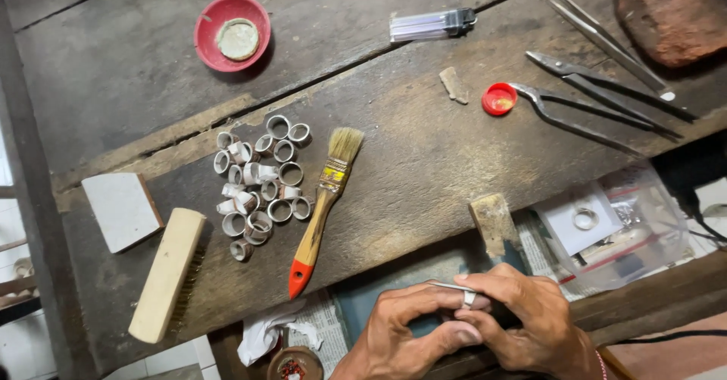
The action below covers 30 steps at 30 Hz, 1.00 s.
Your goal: The person is using a needle file to smooth the surfaces of a small silver ring at a jeweler's workbench.
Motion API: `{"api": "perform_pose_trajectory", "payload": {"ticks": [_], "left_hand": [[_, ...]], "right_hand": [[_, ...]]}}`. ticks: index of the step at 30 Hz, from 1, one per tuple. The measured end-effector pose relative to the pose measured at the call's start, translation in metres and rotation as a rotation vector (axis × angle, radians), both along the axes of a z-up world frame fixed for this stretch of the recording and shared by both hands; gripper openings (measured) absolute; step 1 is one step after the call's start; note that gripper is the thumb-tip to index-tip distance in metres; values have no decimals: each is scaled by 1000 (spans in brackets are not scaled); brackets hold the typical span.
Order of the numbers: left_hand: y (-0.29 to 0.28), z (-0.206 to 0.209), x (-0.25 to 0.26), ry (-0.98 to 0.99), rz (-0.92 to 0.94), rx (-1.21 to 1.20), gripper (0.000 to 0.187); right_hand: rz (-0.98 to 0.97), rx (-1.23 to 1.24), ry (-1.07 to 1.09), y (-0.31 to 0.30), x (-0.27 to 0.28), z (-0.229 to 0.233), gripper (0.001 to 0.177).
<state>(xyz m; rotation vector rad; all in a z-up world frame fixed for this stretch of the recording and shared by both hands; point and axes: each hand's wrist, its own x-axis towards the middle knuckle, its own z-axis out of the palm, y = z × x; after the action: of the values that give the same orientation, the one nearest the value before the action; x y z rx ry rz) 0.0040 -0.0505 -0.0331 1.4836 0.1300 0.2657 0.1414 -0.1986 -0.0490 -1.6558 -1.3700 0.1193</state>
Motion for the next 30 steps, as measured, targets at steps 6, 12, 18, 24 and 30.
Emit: {"api": "perform_pose_trajectory", "payload": {"ticks": [6,12,18,24,30], "left_hand": [[3,5,4,-13,-8,-72,24],[2,2,5,114,66,-198,19],[6,-19,4,-18,88,-37,10],[10,-34,3,-167,73,-45,11],[2,-36,1,-154,131,-196,15]], "right_hand": [[35,30,52,3,3,9,32],[108,45,72,5,5,12,29],[111,57,-22,7,6,13,27],[129,57,23,9,8,16,26],[104,75,-31,8,8,13,25]]}}
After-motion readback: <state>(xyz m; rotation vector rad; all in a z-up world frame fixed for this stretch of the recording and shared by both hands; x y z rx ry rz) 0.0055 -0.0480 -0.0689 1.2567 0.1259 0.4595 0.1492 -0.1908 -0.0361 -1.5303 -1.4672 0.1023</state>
